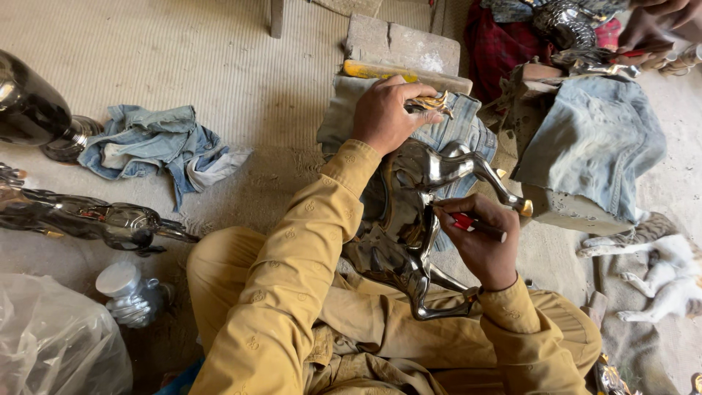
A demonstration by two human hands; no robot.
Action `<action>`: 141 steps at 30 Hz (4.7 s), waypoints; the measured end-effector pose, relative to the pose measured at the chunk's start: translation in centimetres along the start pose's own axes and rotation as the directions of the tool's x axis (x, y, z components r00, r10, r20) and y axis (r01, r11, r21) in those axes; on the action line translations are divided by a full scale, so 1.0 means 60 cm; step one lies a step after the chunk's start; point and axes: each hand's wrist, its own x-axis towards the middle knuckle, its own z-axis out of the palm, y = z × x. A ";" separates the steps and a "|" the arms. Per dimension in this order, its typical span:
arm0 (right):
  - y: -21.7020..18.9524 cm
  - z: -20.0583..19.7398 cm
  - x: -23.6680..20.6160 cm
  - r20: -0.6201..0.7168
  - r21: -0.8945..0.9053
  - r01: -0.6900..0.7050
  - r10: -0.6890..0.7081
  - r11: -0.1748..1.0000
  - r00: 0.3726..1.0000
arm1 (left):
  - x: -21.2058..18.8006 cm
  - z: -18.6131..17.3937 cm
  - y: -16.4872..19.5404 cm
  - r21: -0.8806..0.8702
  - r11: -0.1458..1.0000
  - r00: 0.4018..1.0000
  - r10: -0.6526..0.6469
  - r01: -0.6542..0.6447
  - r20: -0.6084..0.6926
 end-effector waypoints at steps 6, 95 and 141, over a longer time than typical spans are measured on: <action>-0.005 -0.007 0.024 0.061 -0.026 -0.062 0.063 0.998 0.996 | -0.003 -0.002 0.003 -0.004 1.000 1.000 -0.012 0.012 -0.003; -0.004 -0.031 -0.119 0.227 -0.094 -0.327 0.340 0.940 0.913 | -0.006 -0.004 0.005 -0.022 1.000 1.000 0.001 -0.002 -0.030; 0.059 0.036 -0.188 -0.338 0.277 -0.151 0.243 0.949 0.909 | -0.176 -0.152 0.013 0.181 0.983 0.994 0.054 -0.038 -0.090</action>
